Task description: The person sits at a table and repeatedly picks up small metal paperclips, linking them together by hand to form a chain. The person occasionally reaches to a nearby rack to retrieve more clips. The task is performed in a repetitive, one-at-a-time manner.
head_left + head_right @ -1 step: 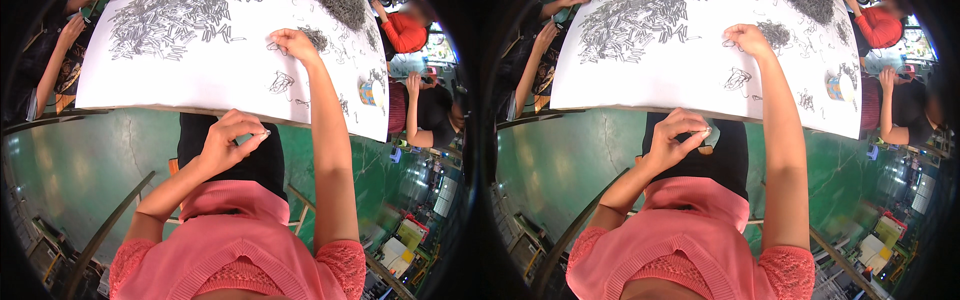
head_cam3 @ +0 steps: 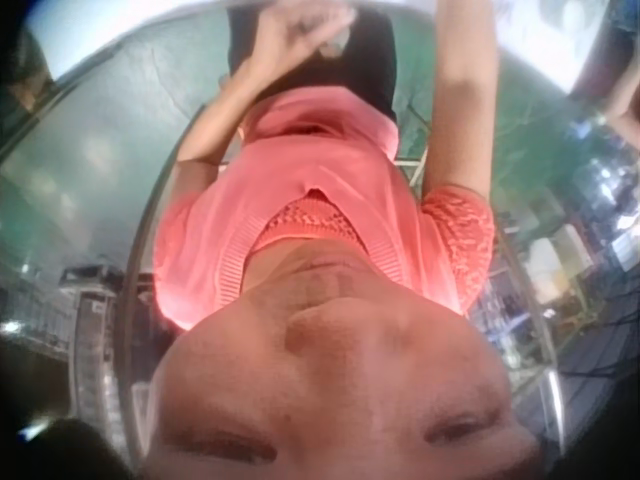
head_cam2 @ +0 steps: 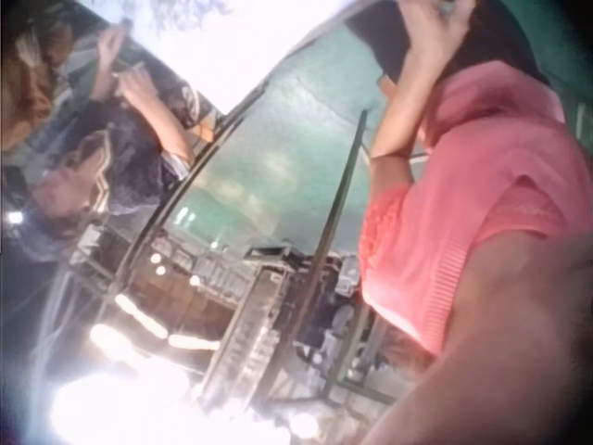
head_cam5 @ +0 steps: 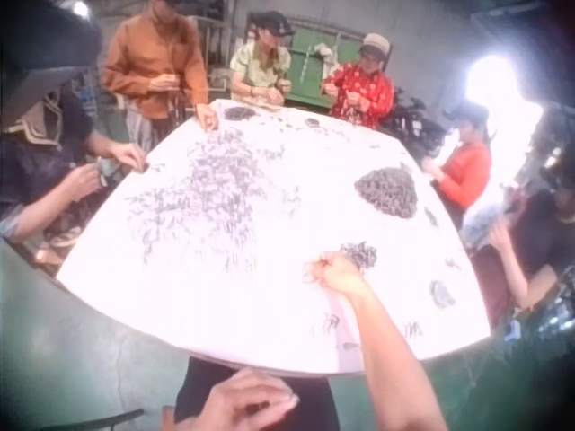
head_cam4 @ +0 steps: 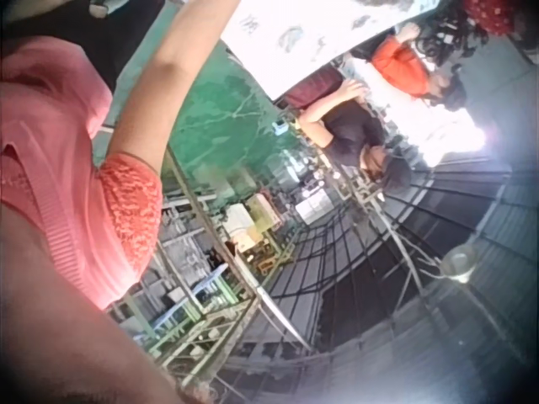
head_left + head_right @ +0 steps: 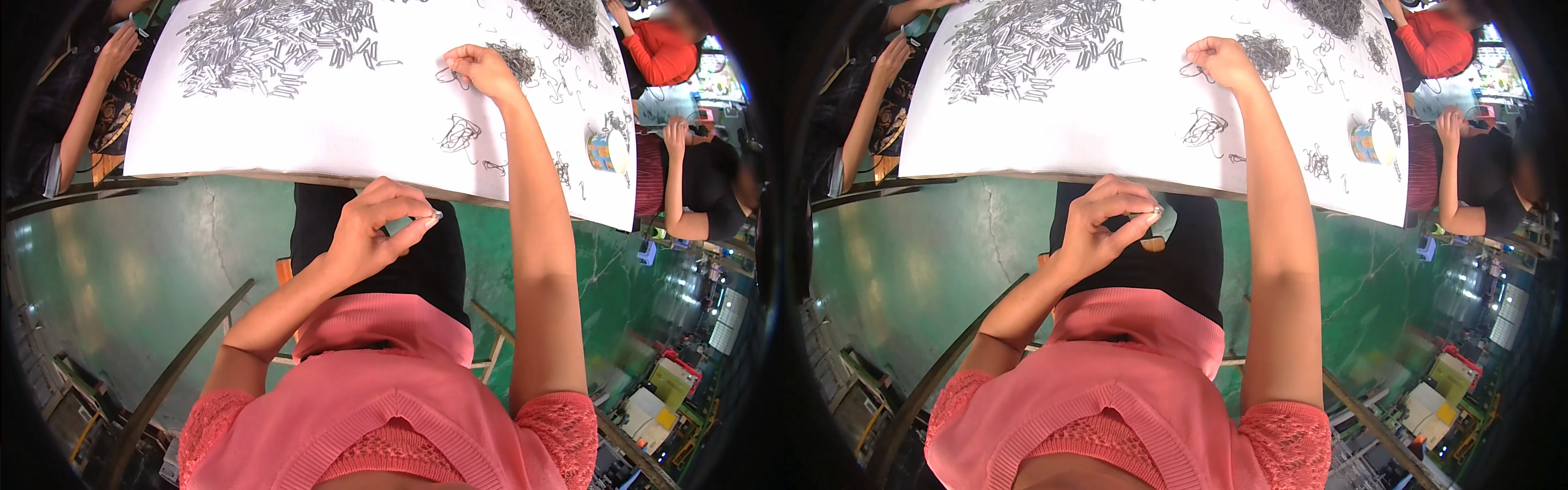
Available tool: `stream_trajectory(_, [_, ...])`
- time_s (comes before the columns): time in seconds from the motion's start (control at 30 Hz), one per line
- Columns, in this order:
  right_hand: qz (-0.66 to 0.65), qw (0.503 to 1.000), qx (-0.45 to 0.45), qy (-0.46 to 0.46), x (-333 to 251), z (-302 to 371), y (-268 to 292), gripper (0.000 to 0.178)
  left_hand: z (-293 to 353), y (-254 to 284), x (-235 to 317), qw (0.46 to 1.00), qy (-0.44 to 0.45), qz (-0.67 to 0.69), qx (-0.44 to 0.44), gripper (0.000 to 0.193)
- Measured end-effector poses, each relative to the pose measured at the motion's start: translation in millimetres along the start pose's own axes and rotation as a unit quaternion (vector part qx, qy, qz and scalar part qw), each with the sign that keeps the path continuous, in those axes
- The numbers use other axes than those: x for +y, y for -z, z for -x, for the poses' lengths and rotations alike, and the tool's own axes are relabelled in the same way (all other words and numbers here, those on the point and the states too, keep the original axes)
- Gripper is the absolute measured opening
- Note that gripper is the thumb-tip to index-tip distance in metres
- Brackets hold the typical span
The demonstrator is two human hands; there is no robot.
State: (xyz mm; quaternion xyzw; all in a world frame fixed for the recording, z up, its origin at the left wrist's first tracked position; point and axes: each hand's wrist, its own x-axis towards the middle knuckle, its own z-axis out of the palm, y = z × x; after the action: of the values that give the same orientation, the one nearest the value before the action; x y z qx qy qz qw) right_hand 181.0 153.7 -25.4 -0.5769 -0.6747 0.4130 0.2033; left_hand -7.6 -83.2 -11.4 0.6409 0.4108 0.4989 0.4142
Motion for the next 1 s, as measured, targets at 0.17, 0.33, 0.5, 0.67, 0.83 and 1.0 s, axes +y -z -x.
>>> stream_trajectory(0.17, [0.202,0.977,0.074,-0.012,-1,3,2,0.012,3,-1,2,1.0,0.023,0.011,0.007,0.012])
stream_trajectory(0.33, [0.29,0.955,-0.019,0.064,0,12,0,0.01,5,-2,2,1.0,0.025,0.005,0.011,0.011])
stream_trajectory(0.5, [0.417,0.903,-0.034,0.096,3,20,-9,0.011,6,-3,0,1.0,0.011,-0.008,0.013,0.011])
stream_trajectory(0.67, [0.082,0.996,-0.021,0.009,10,20,10,0.011,7,-3,-3,1.0,0.005,-0.008,0.018,0.011])
stream_trajectory(0.83, [-0.219,0.973,0.049,-0.05,25,31,20,0.013,7,-4,-2,1.0,-0.001,-0.017,0.013,0.01])
stream_trajectory(1.0, [-0.281,0.95,0.052,-0.13,37,57,18,0.029,6,-6,-1,1.0,0.012,-0.023,0.016,0.01])
